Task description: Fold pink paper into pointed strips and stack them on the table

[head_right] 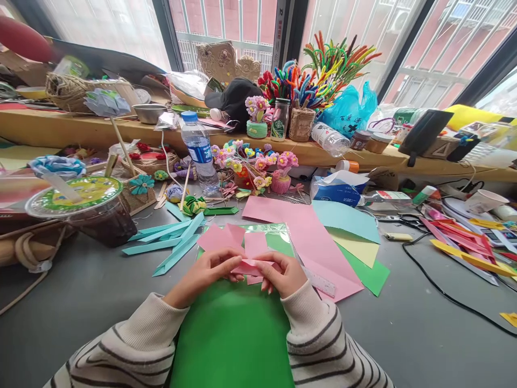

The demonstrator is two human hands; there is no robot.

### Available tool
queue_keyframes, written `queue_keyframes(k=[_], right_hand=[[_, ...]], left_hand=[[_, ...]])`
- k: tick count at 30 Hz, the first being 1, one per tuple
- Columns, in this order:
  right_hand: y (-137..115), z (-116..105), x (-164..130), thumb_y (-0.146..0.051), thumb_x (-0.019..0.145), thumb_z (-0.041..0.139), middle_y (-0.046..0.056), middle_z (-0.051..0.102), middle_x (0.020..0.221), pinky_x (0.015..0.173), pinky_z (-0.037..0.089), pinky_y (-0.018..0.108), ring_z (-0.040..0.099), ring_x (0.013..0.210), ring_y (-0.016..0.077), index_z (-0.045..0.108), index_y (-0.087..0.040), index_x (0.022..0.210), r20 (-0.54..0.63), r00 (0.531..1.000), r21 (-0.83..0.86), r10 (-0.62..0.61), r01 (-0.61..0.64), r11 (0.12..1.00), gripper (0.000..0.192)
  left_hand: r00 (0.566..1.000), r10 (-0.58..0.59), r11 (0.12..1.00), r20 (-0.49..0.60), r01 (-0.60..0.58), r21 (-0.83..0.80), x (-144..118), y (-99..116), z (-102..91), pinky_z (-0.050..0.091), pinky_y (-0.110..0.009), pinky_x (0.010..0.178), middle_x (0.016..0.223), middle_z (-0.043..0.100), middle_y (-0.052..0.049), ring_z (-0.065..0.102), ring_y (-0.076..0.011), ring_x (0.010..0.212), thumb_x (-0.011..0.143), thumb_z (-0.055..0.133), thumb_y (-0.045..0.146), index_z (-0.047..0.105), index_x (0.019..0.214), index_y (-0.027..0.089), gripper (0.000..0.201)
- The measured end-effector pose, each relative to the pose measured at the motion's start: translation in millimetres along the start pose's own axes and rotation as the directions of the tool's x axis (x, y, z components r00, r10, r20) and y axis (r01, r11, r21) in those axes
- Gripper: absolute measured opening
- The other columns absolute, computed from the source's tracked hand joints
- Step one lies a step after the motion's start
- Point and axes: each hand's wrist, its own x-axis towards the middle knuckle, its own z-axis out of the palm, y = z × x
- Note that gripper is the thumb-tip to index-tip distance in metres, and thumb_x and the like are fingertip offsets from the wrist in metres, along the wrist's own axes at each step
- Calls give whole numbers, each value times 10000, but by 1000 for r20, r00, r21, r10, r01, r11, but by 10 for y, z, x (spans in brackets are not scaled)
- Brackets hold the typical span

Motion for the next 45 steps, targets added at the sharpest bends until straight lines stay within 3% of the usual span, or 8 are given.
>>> queue_keyframes(k=[5,11,16,20,34,41,45], right_hand=[[-20,42,-31,-405,640,566,-29,501,409,317,363,183,468,333,79,620,-131,755,-49,995,-100,-87,82,992,302],[-20,36,-46,-405,661,548,-7,528,450,325,386,202,487,354,95,617,-139,762,-49,990,-158,-132,123,980,293],[-15,-2,-32,-406,672,531,-9,525,438,333,394,198,494,374,96,619,-130,780,-32,994,-98,-105,101,990,309],[-6,-33,-15,-392,651,561,-14,518,398,336,387,192,484,359,89,628,-115,747,-44,997,-28,-60,59,998,300],[1,-17,3,-387,611,603,-8,557,395,340,374,213,466,334,92,651,-128,719,-100,995,25,-19,21,999,285],[1,-29,3,-372,570,644,-9,551,392,314,351,187,445,314,73,616,-119,645,-182,983,11,1,1,1000,265],[-16,-25,-19,-370,590,628,-11,549,405,326,359,192,449,326,76,607,-126,652,-196,980,-42,-45,38,998,253]], left_hand=[[1000,15,999,-24,-14,38,19,-20,15,459,-212,571,655,570,1,582,-123,604,702,504,339,564,757,126,228],[997,39,999,-71,-37,35,20,-20,35,452,-209,542,677,586,-9,569,-112,572,684,522,339,578,766,126,235],[988,24,999,-150,-17,49,7,2,35,433,-196,513,589,588,6,569,-113,541,672,533,339,585,745,129,228],[981,27,998,-191,-16,57,9,-10,29,418,-191,492,631,599,-7,584,-124,566,668,539,334,590,778,127,239],[976,-5,998,-216,18,56,7,-16,11,406,-176,496,625,626,-9,579,-119,587,665,549,332,621,803,146,243],[970,-4,998,-243,19,60,-2,1,30,397,-171,484,618,606,-12,575,-113,577,674,545,314,602,807,126,238],[982,23,998,-188,-12,62,-16,15,53,411,-179,499,670,587,-7,564,-103,562,666,548,321,575,757,127,216]])
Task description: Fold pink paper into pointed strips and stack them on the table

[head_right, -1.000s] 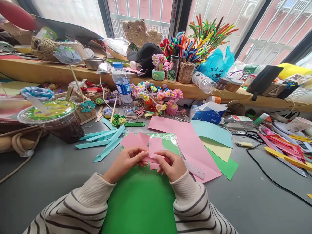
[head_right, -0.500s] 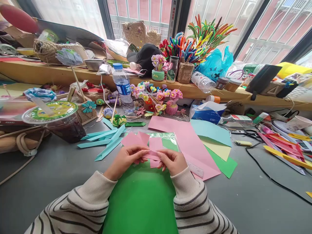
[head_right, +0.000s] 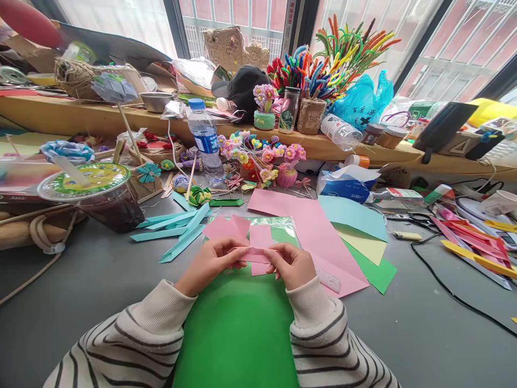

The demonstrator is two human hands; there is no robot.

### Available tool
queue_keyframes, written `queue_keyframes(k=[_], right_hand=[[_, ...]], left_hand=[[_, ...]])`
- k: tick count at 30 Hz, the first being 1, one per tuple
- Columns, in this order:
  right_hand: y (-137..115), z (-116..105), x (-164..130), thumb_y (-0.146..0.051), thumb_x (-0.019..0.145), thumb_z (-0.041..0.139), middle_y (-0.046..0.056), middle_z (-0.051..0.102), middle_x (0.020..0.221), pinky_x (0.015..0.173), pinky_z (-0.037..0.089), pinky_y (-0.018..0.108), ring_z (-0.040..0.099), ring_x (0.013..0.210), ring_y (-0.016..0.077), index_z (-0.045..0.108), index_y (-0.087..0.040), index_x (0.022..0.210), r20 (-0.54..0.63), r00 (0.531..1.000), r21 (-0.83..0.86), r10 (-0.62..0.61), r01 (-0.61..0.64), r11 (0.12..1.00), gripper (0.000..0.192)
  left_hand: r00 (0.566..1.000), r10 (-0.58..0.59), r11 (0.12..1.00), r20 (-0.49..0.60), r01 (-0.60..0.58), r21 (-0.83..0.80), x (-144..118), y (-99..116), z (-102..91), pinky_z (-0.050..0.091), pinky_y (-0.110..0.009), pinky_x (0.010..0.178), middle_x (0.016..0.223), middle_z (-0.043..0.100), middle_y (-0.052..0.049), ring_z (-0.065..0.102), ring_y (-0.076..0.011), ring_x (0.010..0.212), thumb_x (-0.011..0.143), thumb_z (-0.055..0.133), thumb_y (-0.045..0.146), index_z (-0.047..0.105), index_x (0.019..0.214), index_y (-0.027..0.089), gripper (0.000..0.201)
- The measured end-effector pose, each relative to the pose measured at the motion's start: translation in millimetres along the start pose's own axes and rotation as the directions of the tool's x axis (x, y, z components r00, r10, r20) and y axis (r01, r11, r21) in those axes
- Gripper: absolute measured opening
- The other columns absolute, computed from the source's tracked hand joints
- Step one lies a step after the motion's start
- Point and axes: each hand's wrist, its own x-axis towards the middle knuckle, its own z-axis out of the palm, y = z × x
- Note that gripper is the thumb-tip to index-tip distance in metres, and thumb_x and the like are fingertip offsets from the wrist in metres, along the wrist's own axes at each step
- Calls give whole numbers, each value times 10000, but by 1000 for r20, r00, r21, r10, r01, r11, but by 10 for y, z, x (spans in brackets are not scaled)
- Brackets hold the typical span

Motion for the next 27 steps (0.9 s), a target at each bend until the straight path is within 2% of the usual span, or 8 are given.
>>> queue_keyframes(k=[3,6,10,15,21,27], right_hand=[[-17,3,-23,-348,614,614,-15,537,416,333,366,192,463,347,81,605,-132,655,30,998,-23,-59,60,998,221],[-30,5,-37,-329,628,606,-18,529,425,333,368,188,471,359,81,605,-133,665,57,994,-42,-89,91,995,199],[-32,15,-42,-313,606,627,-18,546,476,345,394,184,505,399,87,601,-139,705,61,993,4,-104,104,995,202],[-20,48,-52,-259,540,683,-30,572,488,419,461,205,530,401,89,594,-147,813,58,992,27,-108,107,994,307],[-39,66,-66,-267,589,651,-11,595,490,421,458,193,557,433,98,607,-144,676,35,997,102,-68,64,993,156],[-66,44,-61,-266,580,659,-26,563,434,356,387,167,536,386,86,617,-137,628,14,999,99,-36,35,994,144]], left_hand=[[995,0,999,102,-4,39,-6,-2,9,417,-186,521,622,567,7,550,-99,558,661,549,329,545,680,133,197],[988,-20,996,154,7,84,0,-7,11,411,-189,531,566,563,9,540,-100,558,667,538,338,526,628,131,210],[987,-22,999,161,16,40,14,-13,4,407,-193,520,553,555,17,536,-97,539,659,547,335,517,621,125,215],[988,-30,1000,149,29,6,14,-6,-4,399,-188,514,576,563,17,535,-93,546,663,546,326,527,653,125,202],[983,-22,1000,184,18,23,11,7,1,399,-186,531,583,557,14,534,-92,561,659,551,328,531,644,122,207],[982,-25,999,185,18,43,14,14,7,403,-181,540,607,567,3,548,-101,594,672,538,335,568,677,124,213]])
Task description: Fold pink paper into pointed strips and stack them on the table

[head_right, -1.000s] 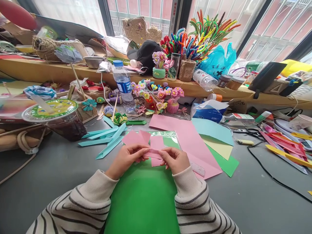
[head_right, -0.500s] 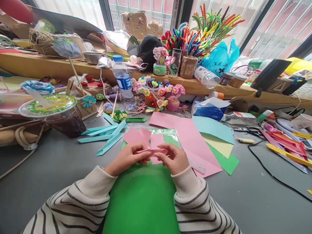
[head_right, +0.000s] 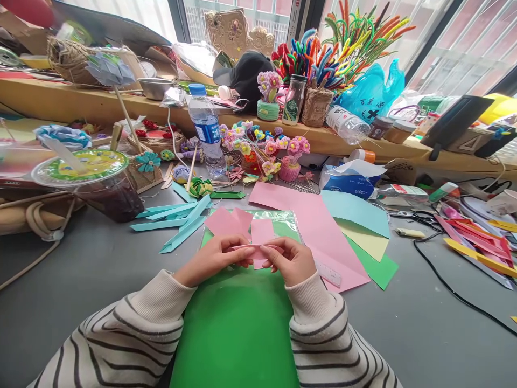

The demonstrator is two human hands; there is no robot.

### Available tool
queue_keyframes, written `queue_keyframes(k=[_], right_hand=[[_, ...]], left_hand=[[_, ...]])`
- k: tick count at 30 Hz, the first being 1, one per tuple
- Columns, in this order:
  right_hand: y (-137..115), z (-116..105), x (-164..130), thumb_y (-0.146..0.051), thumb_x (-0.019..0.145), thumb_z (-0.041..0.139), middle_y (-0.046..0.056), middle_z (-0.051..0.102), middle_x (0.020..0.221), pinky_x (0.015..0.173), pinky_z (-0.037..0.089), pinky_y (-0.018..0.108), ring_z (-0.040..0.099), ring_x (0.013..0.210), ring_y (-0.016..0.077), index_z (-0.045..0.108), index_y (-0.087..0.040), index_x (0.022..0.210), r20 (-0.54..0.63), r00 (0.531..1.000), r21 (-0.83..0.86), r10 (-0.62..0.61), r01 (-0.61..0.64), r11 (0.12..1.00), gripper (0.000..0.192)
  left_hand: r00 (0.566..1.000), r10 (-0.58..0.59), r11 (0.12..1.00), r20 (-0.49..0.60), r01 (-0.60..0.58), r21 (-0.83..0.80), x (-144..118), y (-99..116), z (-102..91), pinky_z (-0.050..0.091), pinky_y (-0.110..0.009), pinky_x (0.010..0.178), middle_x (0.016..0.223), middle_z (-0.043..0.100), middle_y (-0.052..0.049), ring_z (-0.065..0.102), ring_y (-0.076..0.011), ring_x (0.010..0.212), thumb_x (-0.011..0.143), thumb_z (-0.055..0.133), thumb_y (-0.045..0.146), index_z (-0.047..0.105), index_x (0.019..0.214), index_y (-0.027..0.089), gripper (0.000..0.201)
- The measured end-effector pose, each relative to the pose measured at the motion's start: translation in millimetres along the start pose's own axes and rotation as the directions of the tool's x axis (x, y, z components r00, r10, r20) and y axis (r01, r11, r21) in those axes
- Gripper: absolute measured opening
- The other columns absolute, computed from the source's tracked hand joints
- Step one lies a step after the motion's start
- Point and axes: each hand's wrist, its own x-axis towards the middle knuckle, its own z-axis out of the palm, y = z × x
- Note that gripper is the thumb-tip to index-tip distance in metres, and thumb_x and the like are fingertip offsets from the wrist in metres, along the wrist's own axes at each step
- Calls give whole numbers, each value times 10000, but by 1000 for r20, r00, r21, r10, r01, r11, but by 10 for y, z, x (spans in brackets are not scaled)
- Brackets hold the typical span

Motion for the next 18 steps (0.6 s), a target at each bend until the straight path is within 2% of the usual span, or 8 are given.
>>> queue_keyframes(k=[7,13,18], right_hand=[[-28,7,-1,-254,557,676,-29,561,419,363,386,144,516,377,62,629,-131,619,-23,999,81,36,-34,996,146],[-37,-4,1,-246,561,674,-27,563,405,367,393,146,513,377,65,630,-132,612,-40,999,65,33,-30,997,134],[-42,-37,10,-241,574,668,-23,571,400,386,408,149,514,384,67,626,-133,629,-68,997,57,28,-24,998,128]], left_hand=[[999,-27,989,-36,22,-144,-4,8,5,439,-202,560,601,605,-26,574,-119,586,668,553,323,607,687,108,222],[1000,11,992,-7,-11,-124,5,1,8,447,-212,567,615,637,-61,586,-131,594,718,482,350,617,688,96,289],[977,-1,996,-214,-17,-82,0,-7,3,435,-195,517,600,610,-28,564,-117,552,650,559,349,627,680,117,243]])
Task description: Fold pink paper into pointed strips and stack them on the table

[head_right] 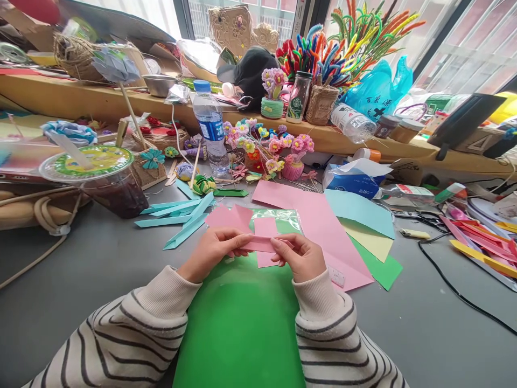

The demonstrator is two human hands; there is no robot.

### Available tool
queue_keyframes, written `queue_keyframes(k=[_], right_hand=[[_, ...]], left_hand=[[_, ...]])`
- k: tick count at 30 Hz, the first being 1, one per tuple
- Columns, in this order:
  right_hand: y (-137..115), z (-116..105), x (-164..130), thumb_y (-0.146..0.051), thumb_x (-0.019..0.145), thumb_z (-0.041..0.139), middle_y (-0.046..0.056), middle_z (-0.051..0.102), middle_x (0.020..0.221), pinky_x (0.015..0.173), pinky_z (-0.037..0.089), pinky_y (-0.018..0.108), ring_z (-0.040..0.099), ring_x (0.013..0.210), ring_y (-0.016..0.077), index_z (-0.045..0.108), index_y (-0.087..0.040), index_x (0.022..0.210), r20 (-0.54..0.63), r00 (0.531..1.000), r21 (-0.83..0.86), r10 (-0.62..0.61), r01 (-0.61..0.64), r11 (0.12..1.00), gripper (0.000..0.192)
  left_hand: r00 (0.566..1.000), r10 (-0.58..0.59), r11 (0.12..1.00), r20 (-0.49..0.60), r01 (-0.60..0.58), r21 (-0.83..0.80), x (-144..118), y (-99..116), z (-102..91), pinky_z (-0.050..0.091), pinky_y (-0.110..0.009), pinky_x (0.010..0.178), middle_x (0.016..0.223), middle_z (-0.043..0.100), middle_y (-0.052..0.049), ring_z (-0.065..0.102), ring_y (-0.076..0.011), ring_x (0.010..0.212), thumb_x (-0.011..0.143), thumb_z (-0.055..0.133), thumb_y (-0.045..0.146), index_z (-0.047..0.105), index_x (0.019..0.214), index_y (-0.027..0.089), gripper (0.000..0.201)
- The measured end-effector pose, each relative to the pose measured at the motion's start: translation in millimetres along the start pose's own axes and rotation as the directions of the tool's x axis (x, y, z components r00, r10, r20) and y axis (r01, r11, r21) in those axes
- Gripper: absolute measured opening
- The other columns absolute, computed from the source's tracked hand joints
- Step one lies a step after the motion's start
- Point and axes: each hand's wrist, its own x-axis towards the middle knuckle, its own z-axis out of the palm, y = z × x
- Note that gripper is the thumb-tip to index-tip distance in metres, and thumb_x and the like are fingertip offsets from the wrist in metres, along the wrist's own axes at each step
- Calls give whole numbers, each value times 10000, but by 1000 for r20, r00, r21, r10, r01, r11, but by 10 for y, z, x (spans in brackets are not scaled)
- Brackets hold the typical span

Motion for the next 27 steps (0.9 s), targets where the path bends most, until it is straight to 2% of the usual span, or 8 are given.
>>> queue_keyframes(k=[2,8,12,14,20,27], right_hand=[[1,-9,7,-238,574,667,-20,573,400,388,411,148,511,383,66,625,-129,632,-2,1000,2,3,-3,1000,131],[9,-20,23,-246,557,676,-31,560,394,382,420,152,525,392,74,620,-129,628,-10,1000,17,30,-30,999,148],[21,2,13,-268,566,666,-19,567,417,385,446,179,535,392,89,619,-126,635,28,1000,-31,5,-4,1000,165],[42,24,8,-287,570,659,-17,571,441,390,465,202,539,390,98,613,-130,640,64,998,-57,-1,5,998,177],[124,52,15,-311,583,642,-11,580,486,418,481,217,548,404,105,614,-142,661,160,985,-133,-58,79,988,188],[77,-18,28,-309,552,665,-5,595,436,387,467,208,563,391,118,646,-136,628,80,996,-86,48,-41,995,190]], left_hand=[[999,15,1000,-30,-15,1,-2,-3,-8,433,-195,515,586,596,-21,552,-112,542,645,563,347,625,669,118,239],[999,32,999,-5,-32,22,-7,17,-13,408,-167,499,564,541,3,549,-100,565,695,507,335,591,633,119,240],[995,51,999,91,-51,6,-6,3,6,442,-195,555,702,571,-14,551,-110,622,662,547,333,598,730,125,224],[987,52,997,150,-61,54,1,-31,12,442,-202,553,668,573,-17,547,-111,597,657,551,342,597,713,119,235],[985,93,974,145,-120,194,17,-111,9,430,-204,532,606,571,-12,559,-121,561,682,514,365,590,662,128,249],[989,76,980,124,-97,171,17,-102,-7,418,-185,500,596,576,-10,548,-107,530,676,525,363,607,694,123,255]])
